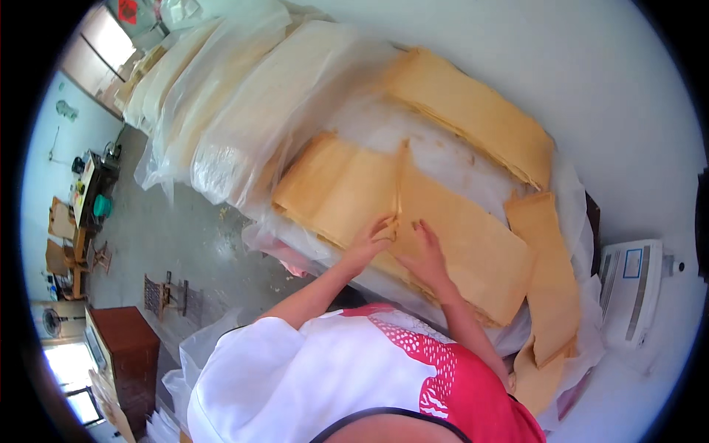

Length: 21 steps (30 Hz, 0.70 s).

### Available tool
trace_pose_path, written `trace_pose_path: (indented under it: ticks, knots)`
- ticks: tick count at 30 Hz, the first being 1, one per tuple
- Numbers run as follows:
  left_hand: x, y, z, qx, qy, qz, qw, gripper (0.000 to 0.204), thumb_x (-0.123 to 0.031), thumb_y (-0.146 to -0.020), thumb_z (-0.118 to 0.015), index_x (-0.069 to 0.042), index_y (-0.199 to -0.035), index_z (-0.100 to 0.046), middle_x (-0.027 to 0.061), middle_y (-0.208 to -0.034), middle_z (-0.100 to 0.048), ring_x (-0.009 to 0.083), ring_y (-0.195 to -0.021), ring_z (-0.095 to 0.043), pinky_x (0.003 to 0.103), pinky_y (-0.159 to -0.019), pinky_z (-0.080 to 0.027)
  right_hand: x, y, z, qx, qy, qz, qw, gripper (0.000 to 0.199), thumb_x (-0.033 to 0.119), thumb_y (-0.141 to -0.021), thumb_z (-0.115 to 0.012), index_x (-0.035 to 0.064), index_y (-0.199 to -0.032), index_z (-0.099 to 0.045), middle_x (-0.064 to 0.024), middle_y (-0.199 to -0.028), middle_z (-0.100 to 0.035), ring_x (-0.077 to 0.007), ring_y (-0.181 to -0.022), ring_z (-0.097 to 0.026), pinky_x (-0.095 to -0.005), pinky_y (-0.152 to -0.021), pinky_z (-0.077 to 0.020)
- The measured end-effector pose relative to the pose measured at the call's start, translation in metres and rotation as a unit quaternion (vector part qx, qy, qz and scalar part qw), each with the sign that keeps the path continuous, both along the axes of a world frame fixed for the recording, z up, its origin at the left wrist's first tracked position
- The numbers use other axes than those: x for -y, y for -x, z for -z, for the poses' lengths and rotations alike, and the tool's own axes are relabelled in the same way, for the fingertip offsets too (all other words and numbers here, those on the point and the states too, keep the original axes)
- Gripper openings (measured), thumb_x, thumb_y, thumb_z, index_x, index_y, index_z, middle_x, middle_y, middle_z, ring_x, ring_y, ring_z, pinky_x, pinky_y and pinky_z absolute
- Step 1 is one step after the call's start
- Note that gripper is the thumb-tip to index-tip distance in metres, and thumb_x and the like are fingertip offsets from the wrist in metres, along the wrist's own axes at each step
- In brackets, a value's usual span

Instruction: The person is handling and stacking yellowish sheets of material one by one onto piles on a plastic-covered workbench.

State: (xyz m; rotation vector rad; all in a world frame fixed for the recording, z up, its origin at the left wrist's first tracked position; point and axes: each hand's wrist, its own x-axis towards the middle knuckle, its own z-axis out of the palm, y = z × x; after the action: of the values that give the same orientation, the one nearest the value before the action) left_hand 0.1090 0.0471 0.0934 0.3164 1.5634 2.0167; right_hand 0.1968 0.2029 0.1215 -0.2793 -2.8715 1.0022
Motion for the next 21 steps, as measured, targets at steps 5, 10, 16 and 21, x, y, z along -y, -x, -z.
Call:
trace_pose_path:
  ticks: [5, 10, 16, 21]
  knots:
    - [-0.003, 0.014, 0.032, -0.029, 0.018, 0.04, 0.999, 0.062, -0.003, -0.07, -0.057, -0.007, -0.128, -0.035, 0.0106, -0.122, -0.042, 0.0242, -0.115, -0.041, 0.034, -0.091, -0.039, 0.019, 0.026, 0.013, 0.08, 0.159, 0.043, 0.983, 0.06, 0.026, -0.073, -0.064, 0.003, -0.123, -0.04, -0.0153, -0.113, -0.052, -0.0287, -0.106, -0.05, -0.0347, -0.089, -0.0396]
    - [-0.008, 0.017, 0.024, -0.028, 0.026, 0.075, 0.996, 0.065, -0.008, -0.068, -0.059, -0.006, -0.128, -0.033, 0.0083, -0.123, -0.04, 0.0178, -0.114, -0.041, 0.032, -0.09, -0.039, 0.008, 0.026, 0.037, 0.046, 0.162, 0.054, 0.984, 0.048, 0.024, -0.077, -0.06, 0.0055, -0.119, -0.045, -0.0122, -0.095, -0.061, -0.0261, -0.089, -0.059, -0.0321, -0.078, -0.0457]
    - [-0.01, 0.025, 0.055, -0.06, 0.057, 0.038, 0.996, 0.058, -0.009, -0.068, -0.061, -0.003, -0.121, -0.04, 0.0057, -0.109, -0.052, 0.0151, -0.1, -0.05, 0.03, -0.084, -0.042, 0.005, 0.026, 0.051, 0.047, 0.095, 0.041, 0.993, 0.036, 0.024, -0.083, -0.05, 0.0025, -0.112, -0.048, -0.0181, -0.086, -0.06, -0.0299, -0.078, -0.06, -0.0349, -0.068, -0.0462]
    - [-0.014, 0.027, 0.052, -0.023, 0.051, 0.077, 0.995, 0.048, -0.008, -0.069, -0.059, -0.002, -0.114, -0.047, 0.0047, -0.101, -0.056, 0.0137, -0.094, -0.052, 0.028, -0.081, -0.042, 0.019, 0.03, 0.052, -0.07, 0.04, 0.086, 0.993, 0.033, 0.023, -0.085, -0.046, 0.0001, -0.108, -0.049, -0.0196, -0.078, -0.058, -0.0317, -0.072, -0.059, -0.0378, -0.063, -0.0448]
